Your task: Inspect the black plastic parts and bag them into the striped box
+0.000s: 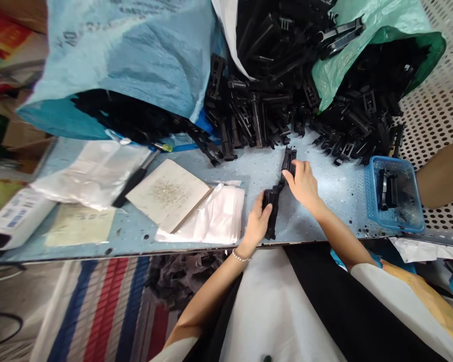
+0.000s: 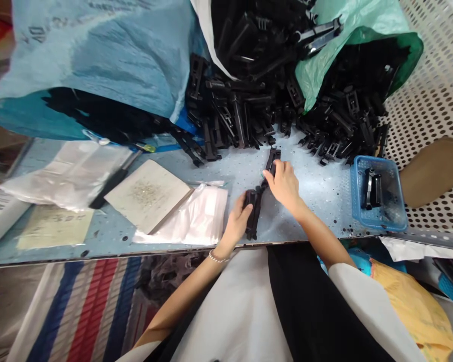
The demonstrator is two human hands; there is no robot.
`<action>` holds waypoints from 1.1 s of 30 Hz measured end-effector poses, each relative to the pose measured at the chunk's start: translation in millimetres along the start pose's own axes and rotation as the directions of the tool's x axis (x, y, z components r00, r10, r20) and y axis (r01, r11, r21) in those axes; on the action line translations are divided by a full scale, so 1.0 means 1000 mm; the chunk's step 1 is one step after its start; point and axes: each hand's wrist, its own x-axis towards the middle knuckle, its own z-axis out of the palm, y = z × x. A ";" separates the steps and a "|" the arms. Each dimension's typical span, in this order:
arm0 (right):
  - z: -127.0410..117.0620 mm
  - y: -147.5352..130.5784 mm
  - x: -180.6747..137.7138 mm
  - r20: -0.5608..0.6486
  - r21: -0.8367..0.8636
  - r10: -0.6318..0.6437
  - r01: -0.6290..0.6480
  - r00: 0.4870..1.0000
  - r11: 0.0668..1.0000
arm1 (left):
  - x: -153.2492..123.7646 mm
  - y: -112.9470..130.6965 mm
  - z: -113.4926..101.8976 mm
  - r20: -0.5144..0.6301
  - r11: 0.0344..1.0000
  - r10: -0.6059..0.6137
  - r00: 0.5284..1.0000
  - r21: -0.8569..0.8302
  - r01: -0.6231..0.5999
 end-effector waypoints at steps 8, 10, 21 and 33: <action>-0.003 -0.003 -0.007 0.235 0.287 0.038 -0.107 0.971 0.952 | 0.014 0.018 -0.001 -0.017 0.976 0.219 0.976 0.029 -0.218; -0.010 -0.019 -0.032 0.227 0.379 -0.155 0.059 0.962 0.923 | 0.017 0.035 -0.006 -0.014 0.963 0.186 0.982 -0.195 -0.185; -0.022 -0.015 -0.010 -0.044 0.192 -0.507 0.505 0.861 0.841 | -0.009 0.082 -0.019 0.186 0.988 0.124 0.975 -0.115 -0.103; -0.050 -0.028 0.002 0.205 0.352 -0.509 0.422 0.836 0.835 | -0.003 0.080 -0.042 0.302 0.977 0.056 0.952 -0.212 0.010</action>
